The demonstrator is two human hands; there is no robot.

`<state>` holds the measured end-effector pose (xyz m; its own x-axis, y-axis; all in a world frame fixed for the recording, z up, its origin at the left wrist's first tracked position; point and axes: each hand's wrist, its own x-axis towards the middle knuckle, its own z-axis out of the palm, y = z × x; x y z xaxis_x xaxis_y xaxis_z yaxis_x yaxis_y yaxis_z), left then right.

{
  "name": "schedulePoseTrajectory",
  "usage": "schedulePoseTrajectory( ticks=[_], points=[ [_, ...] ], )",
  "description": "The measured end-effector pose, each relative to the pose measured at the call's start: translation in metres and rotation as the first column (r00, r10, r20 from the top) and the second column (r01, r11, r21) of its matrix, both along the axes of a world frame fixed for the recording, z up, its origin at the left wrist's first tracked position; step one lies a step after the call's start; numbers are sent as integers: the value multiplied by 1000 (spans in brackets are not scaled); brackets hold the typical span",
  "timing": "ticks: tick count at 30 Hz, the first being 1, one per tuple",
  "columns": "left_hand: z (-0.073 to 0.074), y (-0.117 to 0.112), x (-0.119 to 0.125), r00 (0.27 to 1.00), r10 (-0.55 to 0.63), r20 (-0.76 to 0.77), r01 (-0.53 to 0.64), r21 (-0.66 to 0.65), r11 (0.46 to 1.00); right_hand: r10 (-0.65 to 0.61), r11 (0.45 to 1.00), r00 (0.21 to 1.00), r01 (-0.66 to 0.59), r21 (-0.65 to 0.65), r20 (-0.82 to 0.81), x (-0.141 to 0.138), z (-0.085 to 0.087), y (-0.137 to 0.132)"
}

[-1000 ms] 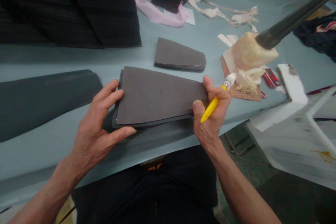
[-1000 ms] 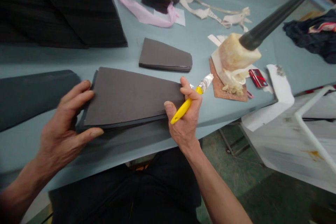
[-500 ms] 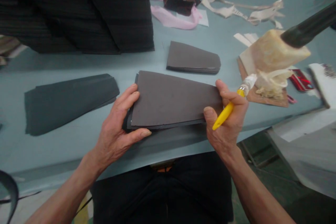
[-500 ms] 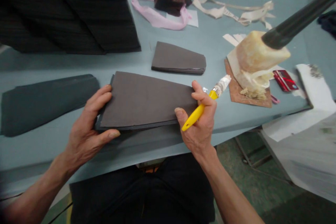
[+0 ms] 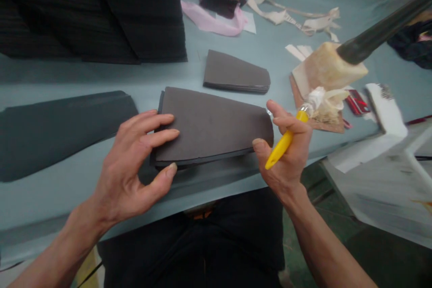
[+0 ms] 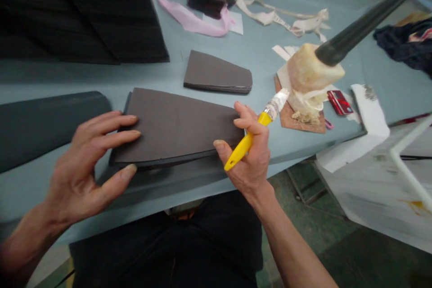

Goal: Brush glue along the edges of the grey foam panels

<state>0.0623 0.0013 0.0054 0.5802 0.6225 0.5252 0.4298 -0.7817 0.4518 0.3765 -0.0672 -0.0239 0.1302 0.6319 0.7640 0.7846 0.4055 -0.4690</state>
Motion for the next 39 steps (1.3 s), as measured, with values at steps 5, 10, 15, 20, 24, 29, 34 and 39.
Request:
schedulePoseTrajectory(
  ticks=[5, 10, 15, 20, 24, 29, 34, 39],
  points=[
    [5, 1, 3, 999, -2, -41, 2, 0, 1000, 46, 997, 991, -38, -59, 129, -6, 9, -6],
    [7, 1, 5, 999, 8, -42, -8, 2, 1000, 79, 993, 987, -65, -102, 140, -10, 10, -6],
    [7, 1, 6, 999, 8, -38, -8, -3, 1000, 97, 982, 986, -74, -174, 132, -9, 10, -6],
    [7, 0, 8, 1000, 24, -17, -25, -39, 999, 103, 977, 987, -76, -202, 125, -8, 11, -7],
    [10, -1, 10, 998, 58, -28, -60, -73, 996, 96, 977, 988, -69, -203, 123, -8, 13, -5],
    [14, 0, 9, 998, 63, -27, -64, -49, 997, 80, 986, 984, -55, -159, 157, -8, 15, -2],
    [16, 4, 7, 998, 56, -22, -56, 3, 998, 80, 986, 978, -50, -156, 194, -6, 17, -2],
    [18, 7, 6, 998, 30, -52, -27, 45, 999, 107, 979, 980, -75, -187, 168, -2, 16, -4]
  ],
)
